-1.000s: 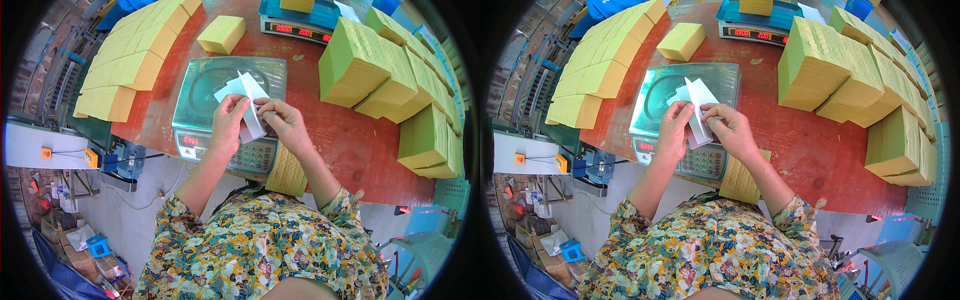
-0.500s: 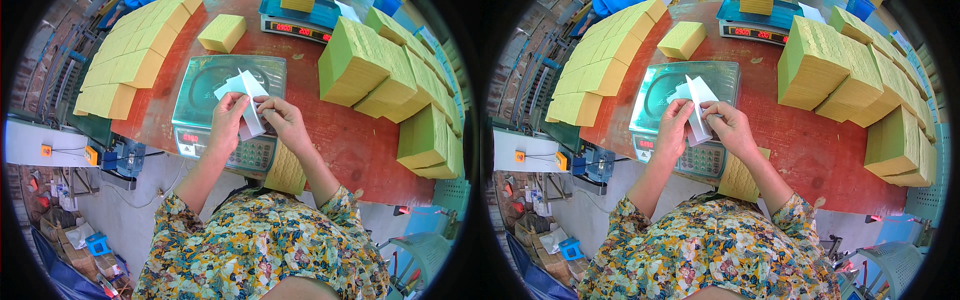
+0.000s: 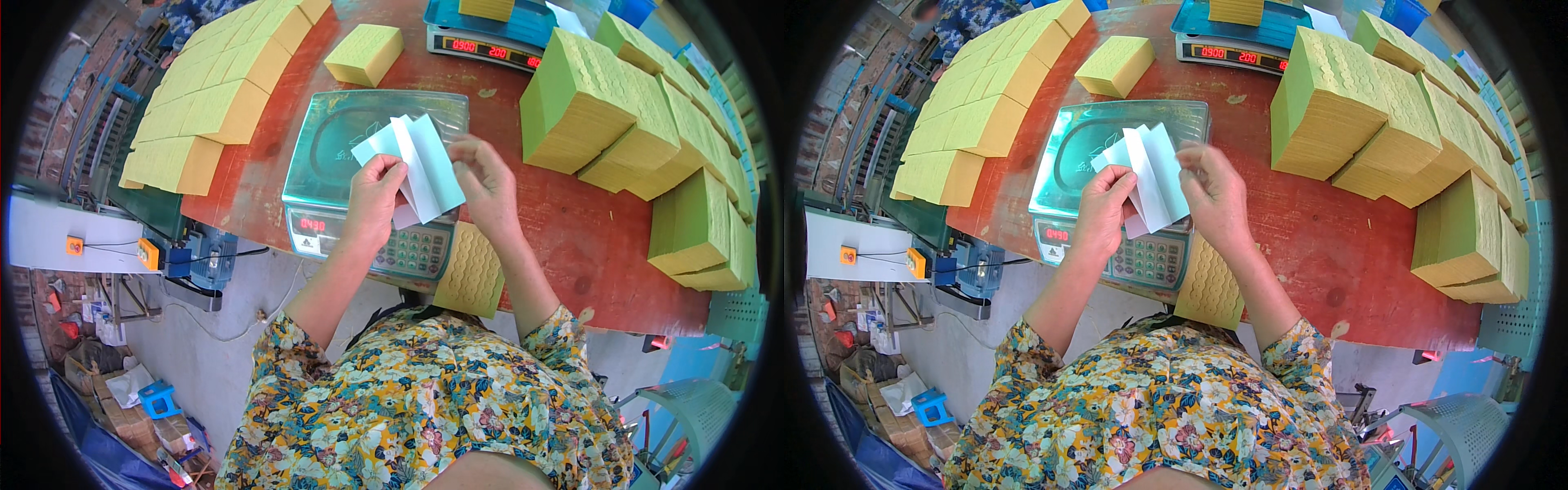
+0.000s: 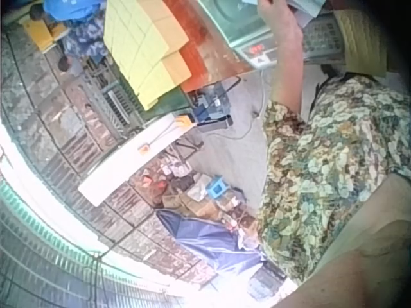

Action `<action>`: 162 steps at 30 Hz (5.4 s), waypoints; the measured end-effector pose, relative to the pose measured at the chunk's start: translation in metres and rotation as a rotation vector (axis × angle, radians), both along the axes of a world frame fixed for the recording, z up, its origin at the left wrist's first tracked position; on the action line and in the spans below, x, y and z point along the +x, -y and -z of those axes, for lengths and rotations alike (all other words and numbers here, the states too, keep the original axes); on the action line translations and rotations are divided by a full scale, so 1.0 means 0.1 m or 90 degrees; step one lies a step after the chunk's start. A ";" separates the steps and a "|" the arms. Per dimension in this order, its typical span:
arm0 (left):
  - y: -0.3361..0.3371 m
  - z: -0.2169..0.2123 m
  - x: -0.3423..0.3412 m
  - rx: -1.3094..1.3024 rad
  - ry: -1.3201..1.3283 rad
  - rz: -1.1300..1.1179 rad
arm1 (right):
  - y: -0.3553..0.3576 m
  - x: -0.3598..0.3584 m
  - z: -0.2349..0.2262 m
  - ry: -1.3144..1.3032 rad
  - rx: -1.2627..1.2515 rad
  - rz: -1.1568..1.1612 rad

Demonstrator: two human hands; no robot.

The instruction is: Bundling stacks of paper with bands and weighing them on a digital scale in a paper mill.

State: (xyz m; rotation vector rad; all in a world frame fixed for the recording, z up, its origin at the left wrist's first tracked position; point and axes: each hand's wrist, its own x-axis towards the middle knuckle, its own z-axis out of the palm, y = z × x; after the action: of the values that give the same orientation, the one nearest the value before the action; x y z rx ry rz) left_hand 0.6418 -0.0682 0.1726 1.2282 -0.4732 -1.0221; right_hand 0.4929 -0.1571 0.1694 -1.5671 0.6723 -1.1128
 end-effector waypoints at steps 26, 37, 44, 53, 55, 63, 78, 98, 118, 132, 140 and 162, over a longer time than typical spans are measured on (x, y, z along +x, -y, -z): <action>-0.41 -1.12 -0.18 -0.275 0.329 0.072 | -0.15 -0.83 -0.41 -0.132 -0.035 0.335; 1.51 -1.90 -0.81 -0.341 0.079 0.332 | 0.06 -2.58 0.84 -0.382 0.014 0.444; 2.82 -1.30 -0.83 -0.021 0.206 0.289 | 0.05 -2.63 0.80 -0.356 -0.067 0.364; 2.89 -1.26 -0.90 0.160 0.394 0.269 | 0.11 -2.68 0.72 -0.305 -0.076 0.329; 2.89 -1.26 -0.95 0.176 0.439 0.292 | 0.12 -2.70 0.73 -0.311 -0.074 0.326; 2.90 -1.31 -0.97 0.182 0.522 0.318 | 0.12 -2.72 0.73 -0.304 -0.080 0.322; 2.84 -1.37 -1.04 0.186 0.586 0.272 | 0.14 -2.71 0.73 -0.301 -0.090 0.318; 3.54 -0.87 -1.43 0.139 1.132 0.411 | 0.17 -2.69 0.73 -0.284 -0.060 0.314; 1.29 -0.97 -2.31 -0.196 0.942 0.584 | -1.76 -3.34 1.59 0.665 0.417 0.060; 0.75 -1.17 -2.75 -0.627 1.117 0.458 | -1.91 -2.40 1.29 0.647 0.670 0.301; 0.58 -1.03 -2.43 -0.372 1.039 0.602 | -1.88 -2.36 1.03 0.566 0.650 0.396; 0.56 1.45 -2.83 0.001 -0.065 0.943 | -3.57 -3.33 0.19 0.610 0.456 0.858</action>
State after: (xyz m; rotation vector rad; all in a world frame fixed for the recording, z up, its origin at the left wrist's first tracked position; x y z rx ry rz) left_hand 0.3584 -0.1241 0.0273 0.6699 -1.3742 -2.2759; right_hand 0.1595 0.1994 0.1503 0.2958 1.2413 -2.0020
